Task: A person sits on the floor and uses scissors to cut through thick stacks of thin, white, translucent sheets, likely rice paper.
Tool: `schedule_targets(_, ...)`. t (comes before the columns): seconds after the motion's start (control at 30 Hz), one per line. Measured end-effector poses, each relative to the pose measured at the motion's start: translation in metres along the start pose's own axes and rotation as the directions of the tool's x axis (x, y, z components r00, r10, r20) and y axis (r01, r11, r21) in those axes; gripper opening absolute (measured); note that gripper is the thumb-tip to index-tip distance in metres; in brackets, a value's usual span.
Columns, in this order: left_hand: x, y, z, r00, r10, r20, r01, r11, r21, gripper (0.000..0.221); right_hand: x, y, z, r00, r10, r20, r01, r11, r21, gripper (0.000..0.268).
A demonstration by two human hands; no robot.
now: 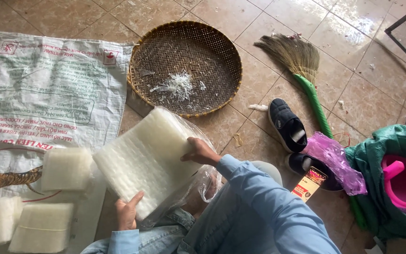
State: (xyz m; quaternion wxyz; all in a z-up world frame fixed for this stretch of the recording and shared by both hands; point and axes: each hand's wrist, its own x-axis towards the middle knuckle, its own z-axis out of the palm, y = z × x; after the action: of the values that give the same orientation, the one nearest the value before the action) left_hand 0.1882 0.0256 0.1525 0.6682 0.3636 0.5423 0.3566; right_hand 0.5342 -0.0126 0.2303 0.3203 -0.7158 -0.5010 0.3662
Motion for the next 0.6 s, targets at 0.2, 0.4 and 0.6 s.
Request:
schedule_targets(0.2, 0.002, -0.01, -0.004, 0.994, 0.108, -0.026, -0.107, 0.993, 0.042, 0.02, 0.0, -0.003, -0.002, 1.0, -0.006, 0.025, 0.003, 0.995, 0.101, 0.039)
schedule_targets(0.4, 0.011, -0.012, -0.028, 1.0, 0.016, -0.021, -0.019, 0.988, -0.156, 0.021, 0.005, -0.012, -0.012, 0.997, 0.069, 0.037, -0.076, 0.96, 0.269, 0.037)
schedule_targets(0.6, 0.027, -0.026, -0.041, 0.995, -0.1, -0.021, 0.094, 0.974, -0.204, 0.022, 0.015, 0.021, -0.007, 1.0, 0.001, -0.025, 0.004, 0.983, 0.185, 0.042)
